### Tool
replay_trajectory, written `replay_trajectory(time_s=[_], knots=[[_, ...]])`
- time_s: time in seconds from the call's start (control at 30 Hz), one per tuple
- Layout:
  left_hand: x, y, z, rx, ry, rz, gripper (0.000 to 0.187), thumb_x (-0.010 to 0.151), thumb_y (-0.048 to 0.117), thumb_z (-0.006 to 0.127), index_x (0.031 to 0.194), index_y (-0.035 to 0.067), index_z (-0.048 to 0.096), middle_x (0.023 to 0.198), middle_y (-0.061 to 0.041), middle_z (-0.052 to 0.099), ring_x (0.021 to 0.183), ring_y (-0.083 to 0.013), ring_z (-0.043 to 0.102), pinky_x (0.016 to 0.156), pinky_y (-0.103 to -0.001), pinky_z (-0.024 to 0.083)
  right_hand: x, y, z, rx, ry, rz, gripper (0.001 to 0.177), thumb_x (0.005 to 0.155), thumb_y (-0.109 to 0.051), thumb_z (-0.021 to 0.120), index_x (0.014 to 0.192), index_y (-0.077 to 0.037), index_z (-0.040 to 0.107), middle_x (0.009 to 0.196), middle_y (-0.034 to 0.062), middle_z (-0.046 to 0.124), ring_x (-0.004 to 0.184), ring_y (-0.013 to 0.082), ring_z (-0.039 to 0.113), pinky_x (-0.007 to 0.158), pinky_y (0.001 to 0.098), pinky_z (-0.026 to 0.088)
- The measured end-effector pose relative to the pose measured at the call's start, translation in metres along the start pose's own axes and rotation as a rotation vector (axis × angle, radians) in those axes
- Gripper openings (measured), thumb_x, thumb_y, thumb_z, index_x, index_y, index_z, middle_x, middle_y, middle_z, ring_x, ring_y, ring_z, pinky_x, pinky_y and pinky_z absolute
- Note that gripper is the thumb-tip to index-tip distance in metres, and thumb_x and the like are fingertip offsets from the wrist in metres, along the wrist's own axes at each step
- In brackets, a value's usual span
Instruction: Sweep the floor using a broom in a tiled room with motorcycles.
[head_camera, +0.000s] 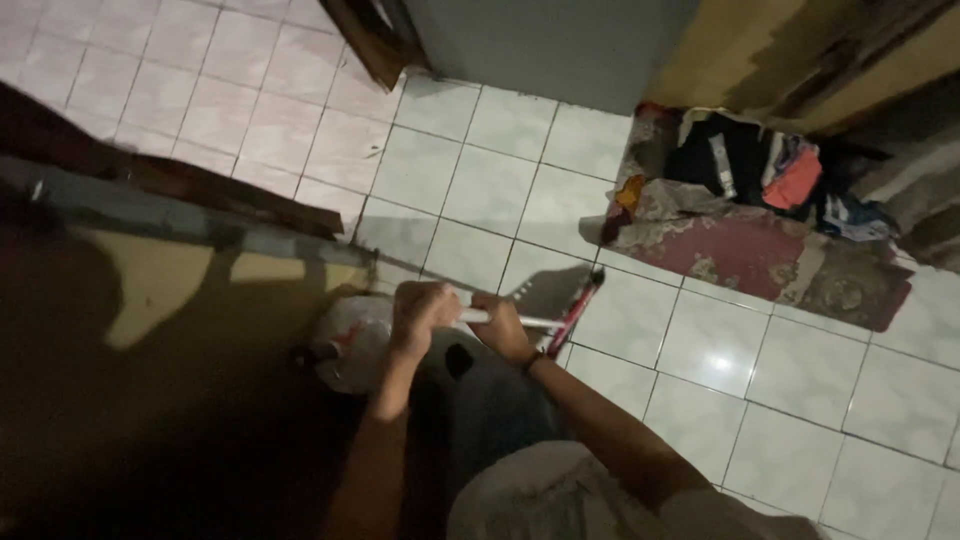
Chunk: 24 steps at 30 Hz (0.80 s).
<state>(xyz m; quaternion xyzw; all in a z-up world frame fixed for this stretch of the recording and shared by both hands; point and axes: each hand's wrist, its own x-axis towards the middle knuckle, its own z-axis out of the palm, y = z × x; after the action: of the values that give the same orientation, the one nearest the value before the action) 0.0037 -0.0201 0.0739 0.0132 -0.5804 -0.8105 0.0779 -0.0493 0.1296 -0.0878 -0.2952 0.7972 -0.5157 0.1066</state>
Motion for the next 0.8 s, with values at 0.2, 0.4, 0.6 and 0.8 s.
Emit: replay_trajectory(time_s=[0.2, 0.4, 0.6, 0.8], knots=[[-0.051, -0.03, 0.03, 0.34, 0.315, -0.139, 0.047, 0.102, 0.034, 0.062, 0.067, 0.004, 0.05, 0.061, -0.001, 0.048, 0.056, -0.0122, 0.043, 0.053, -0.034, 0.032, -0.043, 0.044, 0.043, 0.219, -0.127, -0.102, 0.032, 0.072, -0.007, 0.069, 0.104, 0.0, 0.069, 0.098, 0.0229, 0.072, 0.091, 0.0397, 0.071, 0.074, 0.0437, 0.057], [-0.084, -0.089, 0.031, 0.954, 0.552, 0.121, 0.043, 0.092, 0.032, 0.077, 0.07, 0.001, 0.056, 0.062, -0.01, 0.054, 0.054, -0.0125, 0.05, 0.051, -0.032, 0.04, 0.003, 0.061, 0.069, 0.357, -0.193, -0.308, 0.012, 0.081, -0.012, 0.069, 0.085, -0.005, 0.06, 0.075, 0.0153, 0.062, 0.066, 0.0335, 0.057, 0.066, 0.0433, 0.048], [-0.046, 0.028, 0.158, 0.768, 0.522, 0.352, 0.026, 0.105, 0.021, 0.064, 0.095, -0.002, 0.07, 0.082, -0.012, 0.069, 0.068, -0.018, 0.067, 0.06, -0.032, 0.05, 0.023, 0.01, -0.008, 0.268, -0.576, -0.206, 0.03, 0.095, -0.018, 0.062, 0.079, 0.001, 0.045, 0.068, 0.0142, 0.039, 0.063, 0.0237, 0.039, 0.059, 0.0394, 0.042], [-0.043, 0.061, 0.197, 0.8, 0.513, 0.437, 0.044, 0.106, 0.021, 0.065, 0.068, 0.002, 0.056, 0.056, -0.006, 0.045, 0.051, -0.017, 0.042, 0.054, -0.036, 0.032, -0.011, 0.063, -0.017, 1.676, -1.047, 0.273, 0.038, 0.114, -0.033, 0.058, 0.091, -0.002, 0.058, 0.084, 0.0016, 0.057, 0.076, 0.0105, 0.054, 0.067, 0.031, 0.047]])
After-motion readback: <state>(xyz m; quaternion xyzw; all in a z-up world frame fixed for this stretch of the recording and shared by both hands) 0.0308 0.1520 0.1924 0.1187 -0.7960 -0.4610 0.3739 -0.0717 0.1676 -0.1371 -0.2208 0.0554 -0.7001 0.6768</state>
